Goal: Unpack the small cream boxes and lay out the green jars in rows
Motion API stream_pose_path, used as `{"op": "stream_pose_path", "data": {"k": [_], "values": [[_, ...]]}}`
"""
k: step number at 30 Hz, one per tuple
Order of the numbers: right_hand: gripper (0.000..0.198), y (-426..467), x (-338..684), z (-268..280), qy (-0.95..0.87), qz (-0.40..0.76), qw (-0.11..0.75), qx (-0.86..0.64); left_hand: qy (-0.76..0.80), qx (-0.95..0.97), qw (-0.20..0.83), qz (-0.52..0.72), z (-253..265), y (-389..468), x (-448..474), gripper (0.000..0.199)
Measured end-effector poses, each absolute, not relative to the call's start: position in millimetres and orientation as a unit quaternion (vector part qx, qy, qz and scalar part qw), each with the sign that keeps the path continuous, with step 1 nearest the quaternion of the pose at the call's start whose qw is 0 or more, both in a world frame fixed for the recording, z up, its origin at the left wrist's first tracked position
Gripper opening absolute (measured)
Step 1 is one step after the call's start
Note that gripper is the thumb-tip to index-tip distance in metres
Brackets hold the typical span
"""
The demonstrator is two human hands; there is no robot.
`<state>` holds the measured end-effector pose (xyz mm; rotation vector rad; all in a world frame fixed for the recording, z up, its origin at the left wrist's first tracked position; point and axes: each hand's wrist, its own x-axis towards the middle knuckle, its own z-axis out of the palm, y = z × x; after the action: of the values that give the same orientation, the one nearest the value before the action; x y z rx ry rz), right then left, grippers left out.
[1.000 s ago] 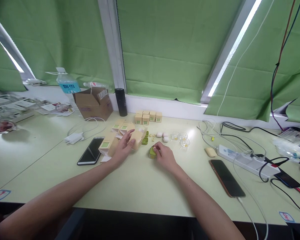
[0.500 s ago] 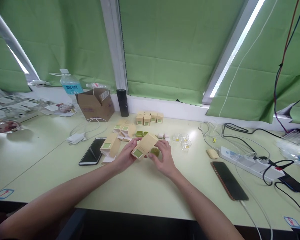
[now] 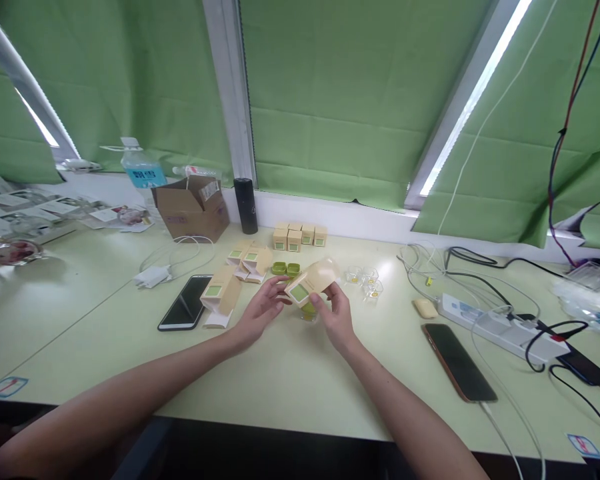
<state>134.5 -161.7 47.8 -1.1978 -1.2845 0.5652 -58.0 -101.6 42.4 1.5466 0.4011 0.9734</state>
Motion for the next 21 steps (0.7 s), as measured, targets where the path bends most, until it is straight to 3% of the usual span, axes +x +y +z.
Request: {"op": "stream_pose_path", "data": {"k": [7,21], "values": [[0.04,-164.0,129.1,49.2,-0.569,0.266,0.604,-0.491,0.208,0.727,0.472,0.453,36.2,-103.3,-55.3,0.049],[0.037,-163.3,129.4,45.3,-0.573,0.257,0.594,-0.503,0.196,0.74,0.467,0.443,39.0,-106.1,-57.4,0.049]]}}
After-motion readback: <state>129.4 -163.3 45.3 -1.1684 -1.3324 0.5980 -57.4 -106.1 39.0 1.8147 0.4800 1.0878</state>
